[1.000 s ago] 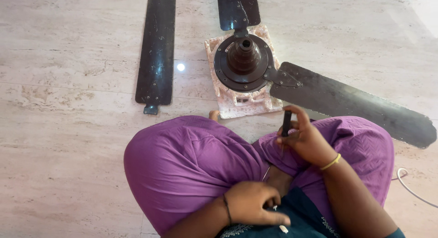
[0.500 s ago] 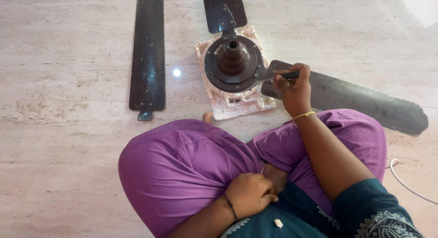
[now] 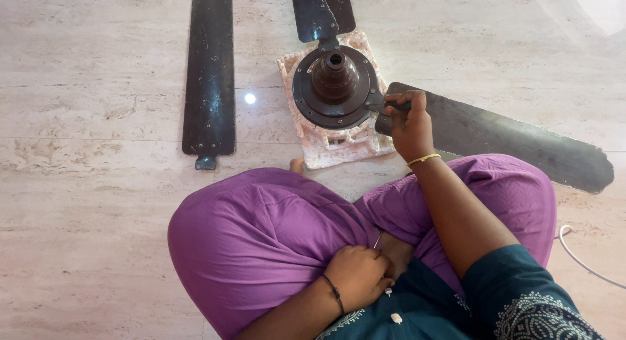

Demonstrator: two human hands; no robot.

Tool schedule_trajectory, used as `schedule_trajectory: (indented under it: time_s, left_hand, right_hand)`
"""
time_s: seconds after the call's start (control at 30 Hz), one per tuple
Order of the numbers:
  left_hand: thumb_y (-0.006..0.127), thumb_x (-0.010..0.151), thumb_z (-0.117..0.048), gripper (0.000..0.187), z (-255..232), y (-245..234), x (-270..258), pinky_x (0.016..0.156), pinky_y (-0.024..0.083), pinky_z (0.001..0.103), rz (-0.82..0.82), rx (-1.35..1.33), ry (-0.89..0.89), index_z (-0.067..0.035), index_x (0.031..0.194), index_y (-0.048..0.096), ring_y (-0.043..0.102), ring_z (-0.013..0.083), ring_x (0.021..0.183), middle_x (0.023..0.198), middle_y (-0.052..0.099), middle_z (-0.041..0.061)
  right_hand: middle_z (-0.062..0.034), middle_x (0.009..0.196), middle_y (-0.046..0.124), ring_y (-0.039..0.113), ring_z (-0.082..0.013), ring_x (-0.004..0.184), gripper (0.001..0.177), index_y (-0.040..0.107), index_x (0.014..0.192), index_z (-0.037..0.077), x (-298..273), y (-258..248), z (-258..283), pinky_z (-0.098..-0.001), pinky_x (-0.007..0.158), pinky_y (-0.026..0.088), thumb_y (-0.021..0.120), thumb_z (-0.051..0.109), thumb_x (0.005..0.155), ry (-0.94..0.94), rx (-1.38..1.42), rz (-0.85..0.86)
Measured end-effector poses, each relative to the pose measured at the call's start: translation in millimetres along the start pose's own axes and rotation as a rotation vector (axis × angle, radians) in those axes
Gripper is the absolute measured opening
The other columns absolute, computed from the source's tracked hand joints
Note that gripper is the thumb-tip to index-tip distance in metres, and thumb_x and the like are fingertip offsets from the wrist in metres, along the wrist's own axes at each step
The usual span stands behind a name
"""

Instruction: The person sits on the floor and uses a screwdriver to loosen and remove screws from the blades of a ceiling fan. They detach one blade and set it aside, then continue unscrewing another blade.

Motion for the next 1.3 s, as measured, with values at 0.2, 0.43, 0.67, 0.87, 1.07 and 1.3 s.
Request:
schedule_trajectory:
  time_s: [0.2, 0.43, 0.67, 0.87, 1.07, 1.3]
  left_hand:
    - [0.07, 0.091, -0.034, 0.019, -3, -3, -3, 0.08, 0.053, 0.047, 0.02, -0.065, 0.02, -0.016, 0.095, 0.076, 0.07, 0.0325, 0.09, 0.091, 0.073, 0.008]
    - [0.072, 0.09, -0.039, 0.031, -11, -49, -9, 0.083, 0.052, 0.048, 0.058, -0.024, 0.032, -0.01, 0.102, 0.073, 0.067, 0.035, 0.098, 0.097, 0.07, 0.013]
    - [0.069, 0.092, -0.044, 0.05, 22, -151, -17, 0.091, 0.051, 0.048, -0.23, 0.136, -0.022, -0.006, 0.124, 0.066, 0.068, 0.0318, 0.106, 0.113, 0.072, 0.014]
    - [0.067, 0.091, -0.045, 0.041, 109, -216, 2, 0.085, 0.058, 0.039, -0.272, -0.01, -0.295, -0.011, 0.114, 0.072, 0.073, 0.0242, 0.096, 0.106, 0.076, 0.01]
    - [0.069, 0.09, -0.04, 0.038, 132, -212, 15, 0.077, 0.058, 0.04, -0.349, -0.09, -0.38, -0.007, 0.108, 0.072, 0.074, 0.0264, 0.091, 0.103, 0.076, 0.012]
    - [0.072, 0.088, -0.044, 0.04, 119, -207, 1, 0.078, 0.057, 0.042, -0.29, -0.038, -0.39, -0.009, 0.108, 0.072, 0.074, 0.0292, 0.092, 0.099, 0.077, 0.012]
  right_hand:
    - [-0.0158, 0.109, 0.073, 0.074, -0.0207, 0.098, 0.031, 0.037, 0.109, 0.003, 23, 3, 12, -0.0302, 0.084, 0.058, 0.056, -0.018, 0.096, -0.013, -0.138, 0.102]
    - [-0.0138, 0.105, 0.074, 0.073, -0.0205, 0.101, 0.024, 0.041, 0.104, 0.005, 63, 9, 18, -0.0321, 0.086, 0.057, 0.057, -0.012, 0.095, 0.207, -0.162, 0.38]
    - [-0.0235, 0.112, 0.063, 0.066, -0.0345, 0.095, 0.019, 0.056, 0.106, 0.001, 78, -2, 15, -0.0422, 0.087, 0.054, 0.065, 0.017, 0.106, 0.115, -0.459, 0.376]
    - [-0.0217, 0.114, 0.066, 0.067, -0.0412, 0.099, 0.024, 0.07, 0.105, 0.002, 23, 18, -14, -0.0483, 0.089, 0.054, 0.056, 0.022, 0.104, 0.152, -0.799, 0.567]
    - [-0.0214, 0.105, 0.07, 0.067, -0.0428, 0.094, 0.029, 0.073, 0.106, 0.003, 8, 4, -6, -0.0492, 0.085, 0.053, 0.06, 0.029, 0.103, 0.225, -0.657, 0.476]
    - [-0.0137, 0.102, 0.075, 0.072, -0.0341, 0.098, 0.038, 0.076, 0.1, 0.01, -70, 41, -13, -0.0457, 0.081, 0.058, 0.074, 0.045, 0.086, 0.428, -1.114, 0.974]
Point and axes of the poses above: each hand's wrist, its own x-axis towards the middle knuckle, its own y-axis out of the palm, z = x × y, the point moved 7 cm from there along x, towards the middle knuckle
